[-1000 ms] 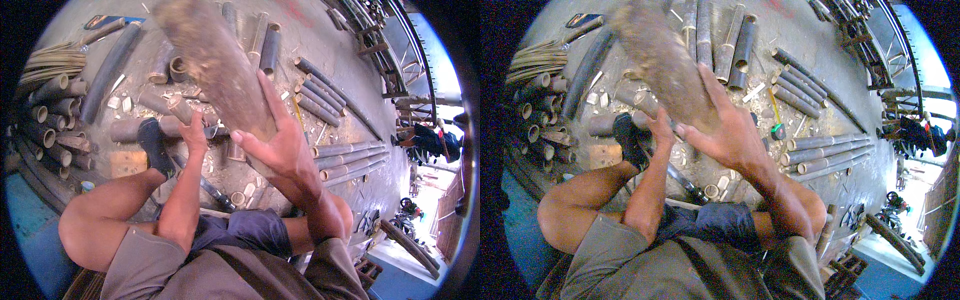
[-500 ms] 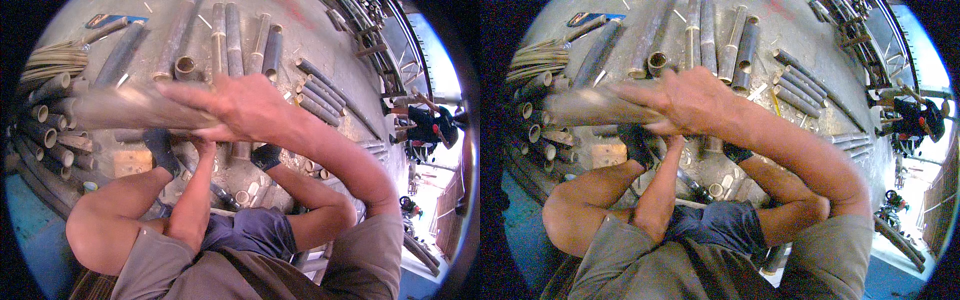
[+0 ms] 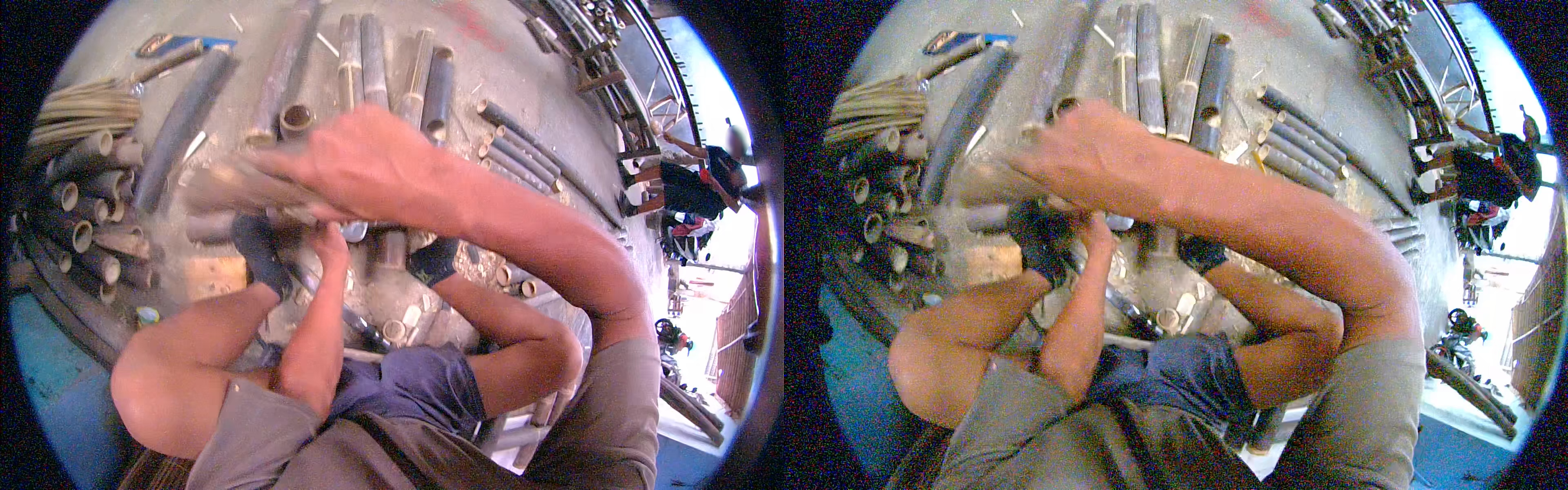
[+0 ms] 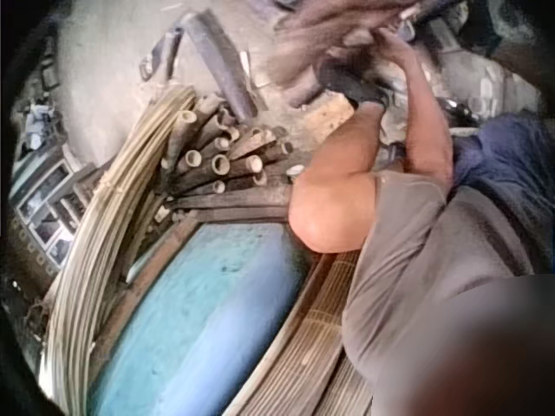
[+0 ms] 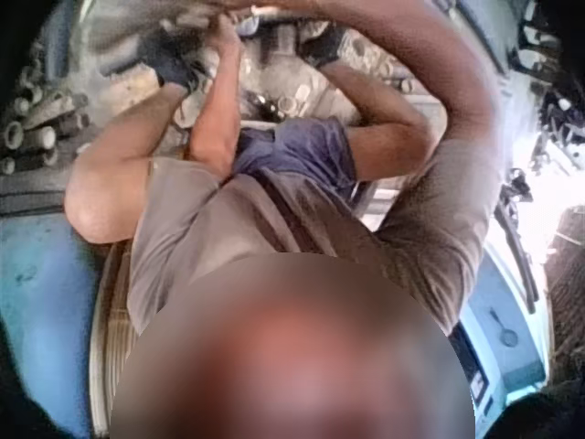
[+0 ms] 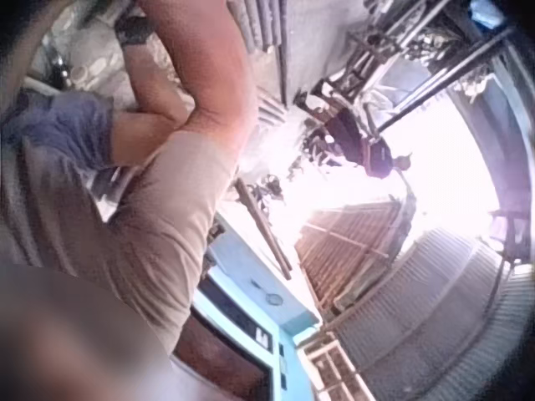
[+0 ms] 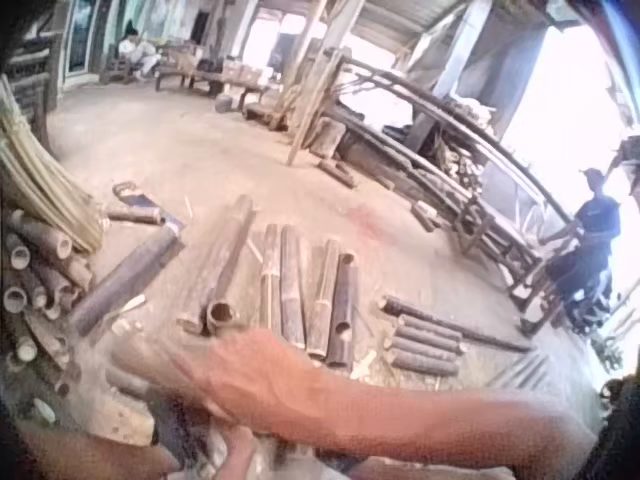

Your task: The person sits on the floor and uses a knife to scrape and shape a bamboo pole, then measures it with a tape measure. They insert a smaller bamboo piece into a larger one and tap it with a wooden mallet to fit it securely.

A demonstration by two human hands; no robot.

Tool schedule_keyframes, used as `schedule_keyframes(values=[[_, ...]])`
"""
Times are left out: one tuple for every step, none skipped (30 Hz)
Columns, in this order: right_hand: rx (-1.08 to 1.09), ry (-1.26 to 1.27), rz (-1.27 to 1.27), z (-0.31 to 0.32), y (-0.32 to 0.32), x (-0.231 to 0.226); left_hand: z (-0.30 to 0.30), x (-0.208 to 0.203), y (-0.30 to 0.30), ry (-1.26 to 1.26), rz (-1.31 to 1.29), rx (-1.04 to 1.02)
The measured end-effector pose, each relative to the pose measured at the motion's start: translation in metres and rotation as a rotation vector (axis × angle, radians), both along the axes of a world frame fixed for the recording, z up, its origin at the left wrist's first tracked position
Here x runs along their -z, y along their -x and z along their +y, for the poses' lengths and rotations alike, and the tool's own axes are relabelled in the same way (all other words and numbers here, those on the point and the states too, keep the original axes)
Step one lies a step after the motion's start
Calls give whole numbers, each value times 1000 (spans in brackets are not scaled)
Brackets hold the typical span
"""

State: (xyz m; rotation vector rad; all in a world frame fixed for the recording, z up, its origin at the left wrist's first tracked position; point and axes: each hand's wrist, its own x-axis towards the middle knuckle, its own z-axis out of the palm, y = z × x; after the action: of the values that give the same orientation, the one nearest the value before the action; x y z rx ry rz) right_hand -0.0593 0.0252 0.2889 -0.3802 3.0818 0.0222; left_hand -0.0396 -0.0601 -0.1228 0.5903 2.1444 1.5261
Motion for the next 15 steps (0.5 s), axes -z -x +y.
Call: schedule_keyframes(values=[[60,146,104,-3,3,0,-3,-4,-1,-31,-70,-27],[95,241,137,-7,5,-2,-11,-10,-6,-63,-139,-57],[90,325,272,-10,5,0,-4,-17,-7,-206,-161,-230],[61,434,440,-13,5,-2,-1,-25,-12,-339,-189,-401],[32,518,431,-13,2,2,0,-34,-16,-378,-252,-436],[103,315,143,-13,-2,0,0,-44,-21,-416,-315,-474],[134,97,-161,-7,-8,4,3,-55,-23,-451,-388,-518],[86,68,-161,-1,-12,1,5,-67,-25,-442,-519,-573],[115,-49,-302,7,-19,4,6,-79,-25,-589,-590,-603],[183,-16,-230,16,-23,0,15,-93,-23,-614,-599,-562],[277,-8,-239,23,-34,-1,14,-106,-28,-590,-652,-560],[349,52,-189,25,-51,-2,15,-120,-38,-537,-627,-625],[460,120,-172,27,-66,-7,15,-137,-47,-465,-439,-630],[519,210,-72,31,-81,-13,22,-155,-56,-352,-270,-542],[583,313,18,33,-99,-15,23,-172,-68,-294,-191,-365]])
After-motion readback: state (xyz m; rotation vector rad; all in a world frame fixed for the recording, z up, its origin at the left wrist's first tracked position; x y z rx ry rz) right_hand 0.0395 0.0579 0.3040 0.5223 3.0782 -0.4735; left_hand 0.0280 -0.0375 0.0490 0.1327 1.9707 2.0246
